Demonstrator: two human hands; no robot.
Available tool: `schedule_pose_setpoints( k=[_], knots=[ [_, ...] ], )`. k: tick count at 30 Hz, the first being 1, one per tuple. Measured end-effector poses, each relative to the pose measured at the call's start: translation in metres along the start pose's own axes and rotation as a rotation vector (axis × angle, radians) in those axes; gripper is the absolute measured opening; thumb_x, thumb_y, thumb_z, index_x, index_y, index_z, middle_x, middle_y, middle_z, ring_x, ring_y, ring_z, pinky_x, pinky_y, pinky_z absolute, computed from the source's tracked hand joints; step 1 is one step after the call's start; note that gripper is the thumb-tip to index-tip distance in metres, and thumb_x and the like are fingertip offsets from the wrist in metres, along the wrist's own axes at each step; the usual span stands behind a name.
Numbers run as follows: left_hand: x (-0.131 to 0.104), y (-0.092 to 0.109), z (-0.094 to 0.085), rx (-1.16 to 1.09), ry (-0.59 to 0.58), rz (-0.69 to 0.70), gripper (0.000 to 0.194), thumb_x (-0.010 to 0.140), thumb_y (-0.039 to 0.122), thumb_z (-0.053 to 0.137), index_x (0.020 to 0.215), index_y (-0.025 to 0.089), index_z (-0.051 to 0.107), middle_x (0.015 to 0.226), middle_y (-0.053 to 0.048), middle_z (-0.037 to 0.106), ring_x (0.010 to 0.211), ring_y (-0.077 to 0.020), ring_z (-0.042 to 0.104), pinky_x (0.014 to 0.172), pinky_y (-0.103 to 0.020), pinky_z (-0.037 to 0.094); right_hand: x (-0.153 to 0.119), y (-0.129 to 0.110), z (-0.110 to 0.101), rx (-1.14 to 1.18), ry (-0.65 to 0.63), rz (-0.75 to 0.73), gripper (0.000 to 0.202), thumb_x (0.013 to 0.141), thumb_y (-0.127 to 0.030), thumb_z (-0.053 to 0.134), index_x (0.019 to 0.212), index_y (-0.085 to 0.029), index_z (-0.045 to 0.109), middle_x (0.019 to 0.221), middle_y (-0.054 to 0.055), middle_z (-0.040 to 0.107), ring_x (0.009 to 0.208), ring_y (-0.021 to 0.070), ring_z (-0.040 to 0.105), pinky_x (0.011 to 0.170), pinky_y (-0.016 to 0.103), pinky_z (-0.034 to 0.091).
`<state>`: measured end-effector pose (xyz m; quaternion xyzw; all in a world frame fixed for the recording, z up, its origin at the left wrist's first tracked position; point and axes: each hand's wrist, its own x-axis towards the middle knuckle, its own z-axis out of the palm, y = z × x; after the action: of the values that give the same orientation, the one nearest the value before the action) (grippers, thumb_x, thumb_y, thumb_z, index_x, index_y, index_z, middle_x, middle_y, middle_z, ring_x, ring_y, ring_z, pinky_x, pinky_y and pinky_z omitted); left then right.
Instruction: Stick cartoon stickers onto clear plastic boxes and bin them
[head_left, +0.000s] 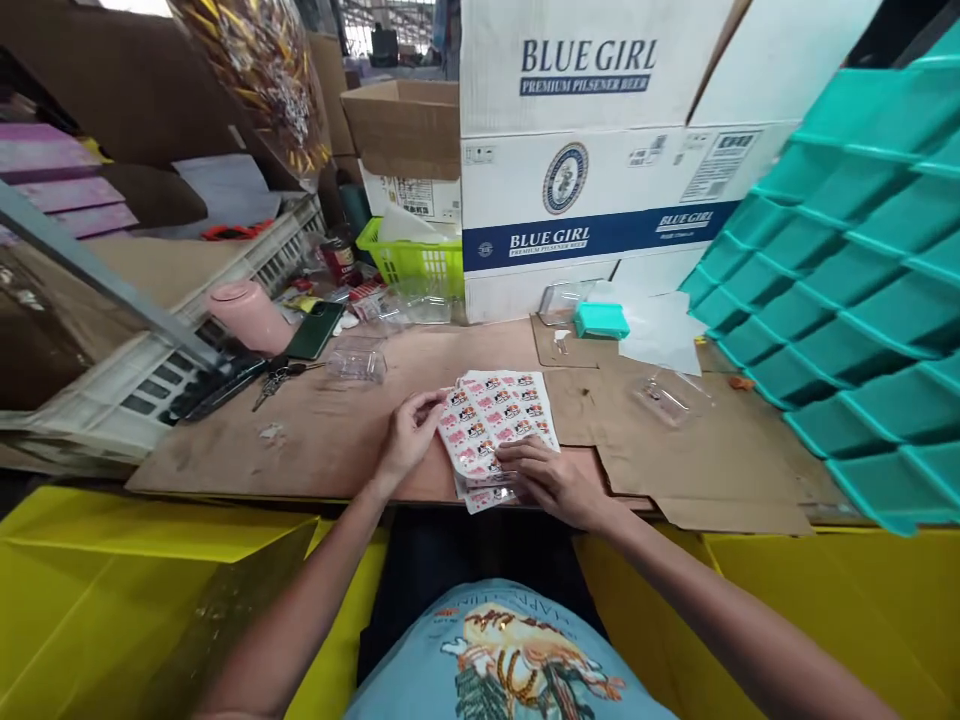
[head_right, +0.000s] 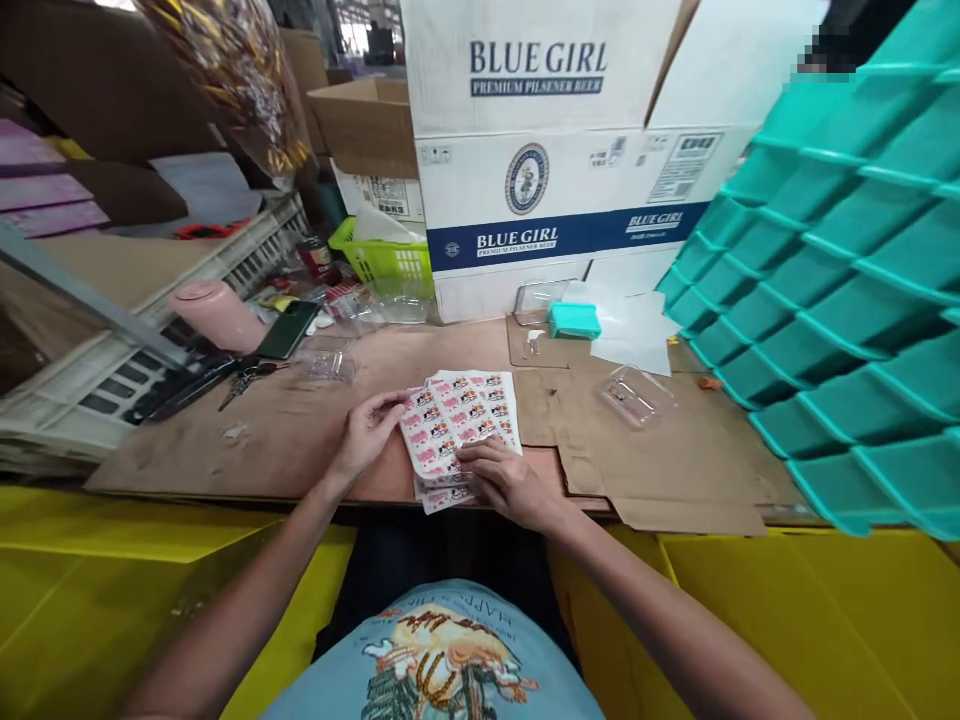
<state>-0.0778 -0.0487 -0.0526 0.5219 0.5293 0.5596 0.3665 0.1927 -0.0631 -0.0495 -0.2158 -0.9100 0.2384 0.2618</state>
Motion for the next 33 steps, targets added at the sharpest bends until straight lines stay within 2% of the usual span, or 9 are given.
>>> schedule_pose_setpoints(
  k=[4,6,8,10,13,17,20,23,33],
  knots=[
    [-0.015,0.022,0.001,0.202,-0.067,0.024,0.024,0.085,0.04,0.067,0.087,0.017,0.074,0.09,-0.006,0.073,0.082,-0.0163,0.068,0.075,-0.025,0.054,0.01,0.008,-0.003,-0.155,0.157,0.091,0.022,0.098,-0.018,0.047,0.109,-0.021,0.066,0.106,0.011,0.072,0.096,0.0231,0.064,0.092,0.045,0.052],
    [-0.027,0.03,0.006,0.243,-0.159,-0.067,0.031,0.085,0.044,0.066,0.071,0.016,0.071,0.07,-0.003,0.069,0.066,-0.0134,0.064,0.062,-0.022,0.051,0.016,0.007,0.001,-0.361,0.231,0.117,0.019,0.097,-0.019,0.049,0.102,-0.021,0.067,0.101,0.011,0.072,0.09,0.0246,0.062,0.099,0.053,0.046],
    [-0.037,0.03,0.016,0.08,-0.271,-0.251,0.035,0.084,0.048,0.066,0.074,0.015,0.072,0.065,-0.003,0.068,0.058,-0.0131,0.062,0.056,-0.022,0.05,0.021,0.0,0.006,-0.507,0.231,0.123,0.02,0.096,-0.018,0.049,0.098,-0.021,0.068,0.1,0.011,0.072,0.09,0.0254,0.062,0.107,0.06,0.037],
    [-0.04,0.022,0.03,-0.161,-0.281,-0.391,0.038,0.081,0.051,0.069,0.087,0.014,0.073,0.076,-0.004,0.072,0.062,-0.0153,0.066,0.058,-0.025,0.054,0.027,-0.009,0.01,-0.527,0.181,0.102,0.022,0.097,-0.016,0.047,0.098,-0.021,0.068,0.098,0.01,0.073,0.091,0.0253,0.062,0.109,0.063,0.032],
    [-0.031,0.008,0.043,-0.331,-0.144,-0.397,0.038,0.077,0.046,0.074,0.095,0.013,0.073,0.09,-0.006,0.075,0.073,-0.0186,0.069,0.069,-0.03,0.058,0.045,-0.015,0.0,-0.343,0.142,0.1,0.02,0.098,-0.019,0.048,0.104,-0.019,0.068,0.106,0.012,0.072,0.098,0.0253,0.062,0.105,0.057,0.04],
    [-0.009,0.01,0.037,-0.248,-0.216,-0.245,0.027,0.082,0.035,0.072,0.1,0.014,0.075,0.096,-0.006,0.076,0.088,-0.0194,0.069,0.081,-0.028,0.054,0.087,0.013,-0.035,-0.121,0.088,0.128,0.031,0.095,-0.029,0.058,0.124,-0.02,0.062,0.138,0.015,0.057,0.13,0.031,0.048,0.103,0.051,0.042],
    [0.005,0.021,0.028,-0.252,-0.205,-0.212,0.024,0.082,0.032,0.072,0.1,0.016,0.075,0.1,-0.006,0.076,0.092,-0.0187,0.068,0.086,-0.027,0.052,0.116,0.042,-0.053,0.055,-0.027,0.222,0.023,0.09,-0.037,0.065,0.099,-0.017,0.069,0.102,0.012,0.071,0.101,0.0269,0.064,0.085,0.04,0.049],
    [0.011,0.025,0.024,-0.324,-0.134,-0.309,0.02,0.074,0.029,0.08,0.088,0.015,0.075,0.089,-0.004,0.076,0.08,-0.0146,0.067,0.079,-0.024,0.052,0.129,0.057,-0.053,0.187,0.014,0.375,0.027,0.093,-0.037,0.058,0.077,-0.017,0.064,0.07,0.002,0.065,0.063,0.0135,0.056,0.06,0.026,0.041],
    [0.01,0.01,0.024,-0.504,-0.052,-0.526,0.02,0.068,0.025,0.085,0.082,0.015,0.075,0.08,-0.002,0.075,0.071,-0.0098,0.065,0.073,-0.022,0.052,0.121,0.064,-0.035,0.268,0.27,0.555,0.028,0.09,-0.039,0.06,0.072,-0.018,0.058,0.062,-0.001,0.053,0.056,0.0112,0.044,0.052,0.026,0.034]
  ],
)
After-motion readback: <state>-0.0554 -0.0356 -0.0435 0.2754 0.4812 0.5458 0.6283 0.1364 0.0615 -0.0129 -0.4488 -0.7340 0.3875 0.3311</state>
